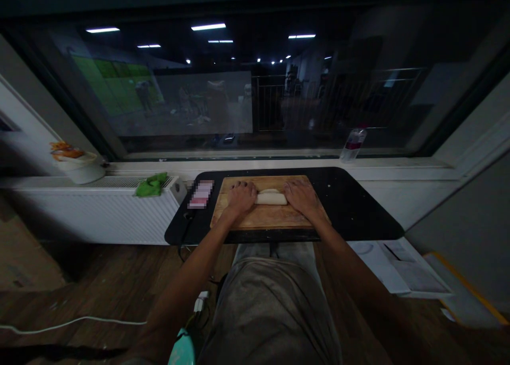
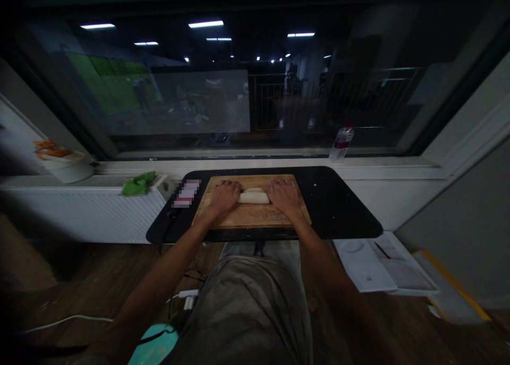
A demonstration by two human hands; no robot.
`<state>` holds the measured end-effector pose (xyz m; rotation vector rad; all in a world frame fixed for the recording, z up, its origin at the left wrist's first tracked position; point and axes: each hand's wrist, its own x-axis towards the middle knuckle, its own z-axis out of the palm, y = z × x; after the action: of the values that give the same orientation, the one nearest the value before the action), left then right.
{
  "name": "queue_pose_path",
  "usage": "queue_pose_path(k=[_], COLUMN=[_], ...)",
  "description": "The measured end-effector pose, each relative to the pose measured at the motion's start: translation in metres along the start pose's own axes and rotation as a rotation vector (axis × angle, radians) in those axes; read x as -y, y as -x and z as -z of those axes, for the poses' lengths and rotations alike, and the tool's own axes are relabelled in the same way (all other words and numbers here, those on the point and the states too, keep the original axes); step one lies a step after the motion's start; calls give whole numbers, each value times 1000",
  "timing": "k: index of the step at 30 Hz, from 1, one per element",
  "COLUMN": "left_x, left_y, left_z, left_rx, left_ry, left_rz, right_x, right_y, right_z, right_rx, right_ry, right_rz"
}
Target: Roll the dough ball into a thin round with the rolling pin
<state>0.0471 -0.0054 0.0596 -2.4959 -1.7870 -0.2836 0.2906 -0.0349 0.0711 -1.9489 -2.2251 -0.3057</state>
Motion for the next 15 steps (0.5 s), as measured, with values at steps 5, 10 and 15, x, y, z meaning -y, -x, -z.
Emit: queue_pose_path(k=[5,10,15], left_x=[0,2,5], left_y=[-9,-27,-47], left_z=[4,1,2], left_rx=[-26,-78,-72], left_ry=[-15,27,57], left_rz=[32,81,129], right_x=[3,1,-5], right_y=[-9,-25,-40], right_z=[3,2,0], right_rx=[-7,32,70], right_ry=[-20,-26,-46], right_rz=[-109,-165,-154])
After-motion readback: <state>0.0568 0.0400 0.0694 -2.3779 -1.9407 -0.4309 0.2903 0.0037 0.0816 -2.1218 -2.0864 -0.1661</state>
